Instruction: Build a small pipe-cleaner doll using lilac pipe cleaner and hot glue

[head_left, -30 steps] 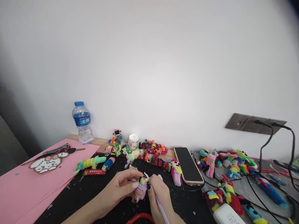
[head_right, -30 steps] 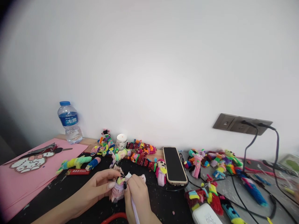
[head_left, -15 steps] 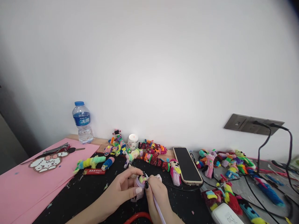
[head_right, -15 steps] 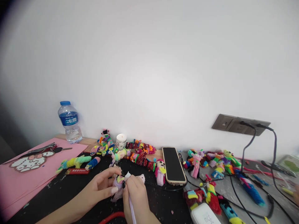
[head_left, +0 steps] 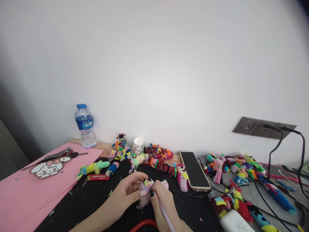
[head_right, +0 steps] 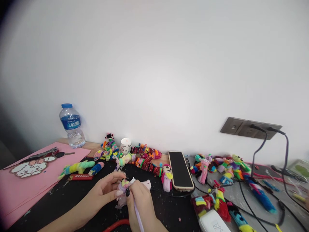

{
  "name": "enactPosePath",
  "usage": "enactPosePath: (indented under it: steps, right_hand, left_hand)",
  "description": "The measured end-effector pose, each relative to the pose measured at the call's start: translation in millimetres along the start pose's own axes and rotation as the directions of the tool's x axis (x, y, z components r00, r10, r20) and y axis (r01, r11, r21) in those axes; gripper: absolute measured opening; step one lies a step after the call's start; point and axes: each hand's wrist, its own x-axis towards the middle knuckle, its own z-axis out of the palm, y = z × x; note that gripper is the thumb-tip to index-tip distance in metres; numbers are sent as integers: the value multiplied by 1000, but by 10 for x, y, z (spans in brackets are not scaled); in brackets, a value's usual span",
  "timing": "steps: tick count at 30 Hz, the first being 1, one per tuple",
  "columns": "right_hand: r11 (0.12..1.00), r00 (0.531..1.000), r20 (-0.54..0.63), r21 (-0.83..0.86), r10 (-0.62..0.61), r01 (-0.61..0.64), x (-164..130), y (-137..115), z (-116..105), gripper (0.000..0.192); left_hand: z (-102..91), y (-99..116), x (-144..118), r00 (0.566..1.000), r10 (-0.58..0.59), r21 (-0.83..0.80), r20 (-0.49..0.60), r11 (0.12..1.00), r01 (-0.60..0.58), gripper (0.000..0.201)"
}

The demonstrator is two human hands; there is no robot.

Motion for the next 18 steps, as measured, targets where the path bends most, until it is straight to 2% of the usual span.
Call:
enactPosePath:
  steps: [12,18]
  right_hand:
    - [991,996,31,-108,-80,83,-6,9,-15,21]
    - [954,985,-38,-257,-170,155,-1,-23,9,18]
  left_hand:
    - [17,13,-23,1000,14,62,6,998,-14,26]
    - [-12,29,-45,990,140,300,-4,945,-132,16]
